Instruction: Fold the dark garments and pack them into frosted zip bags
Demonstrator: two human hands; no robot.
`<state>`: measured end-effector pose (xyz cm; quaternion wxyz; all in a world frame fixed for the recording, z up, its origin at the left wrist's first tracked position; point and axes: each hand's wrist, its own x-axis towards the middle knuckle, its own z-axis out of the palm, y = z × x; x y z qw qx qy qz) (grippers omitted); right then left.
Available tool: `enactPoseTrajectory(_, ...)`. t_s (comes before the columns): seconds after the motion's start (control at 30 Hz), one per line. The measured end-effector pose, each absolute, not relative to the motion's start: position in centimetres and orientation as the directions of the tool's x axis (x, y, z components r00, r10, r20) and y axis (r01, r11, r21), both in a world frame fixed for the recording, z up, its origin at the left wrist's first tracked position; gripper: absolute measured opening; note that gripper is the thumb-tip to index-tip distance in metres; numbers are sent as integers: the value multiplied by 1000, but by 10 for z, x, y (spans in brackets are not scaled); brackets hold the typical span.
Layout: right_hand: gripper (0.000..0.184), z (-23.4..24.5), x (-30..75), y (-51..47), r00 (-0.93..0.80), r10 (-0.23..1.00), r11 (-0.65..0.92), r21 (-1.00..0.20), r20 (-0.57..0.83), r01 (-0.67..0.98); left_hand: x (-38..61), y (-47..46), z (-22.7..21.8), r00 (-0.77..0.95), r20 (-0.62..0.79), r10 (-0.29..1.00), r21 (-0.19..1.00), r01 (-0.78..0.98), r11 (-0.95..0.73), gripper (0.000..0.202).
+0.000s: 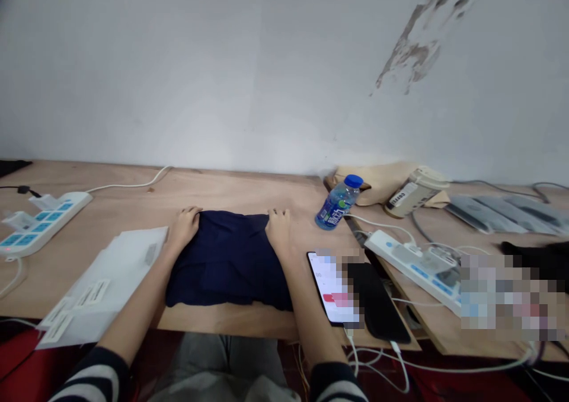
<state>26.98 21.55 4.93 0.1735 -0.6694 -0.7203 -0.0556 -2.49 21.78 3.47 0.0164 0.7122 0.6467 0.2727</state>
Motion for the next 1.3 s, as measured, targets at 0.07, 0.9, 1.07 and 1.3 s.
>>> enactPoseTrajectory(0.07, 39, 53, 273, 224, -27, 953, 77, -155, 301, 985, -24, 222, 39, 11, 364, 931, 385, 909, -161, 29)
enactPoseTrajectory(0.9, 11, 31, 313, 13, 33, 941, 187, -599, 337, 778, -55, 21, 14, -82, 499, 862, 547, 802, -240, 19)
enactPoseTrajectory(1.07, 23, 55, 270, 25, 108, 877, 182, -533, 467, 826, -13, 30, 43, 4, 580, 814, 471, 814, -340, 35)
enactPoseTrajectory(1.3, 40, 29, 222, 94, -256, 890, 388, -333, 377, 859, 41, 91, 43, 342, 392, 854, 212, 870, -445, 46)
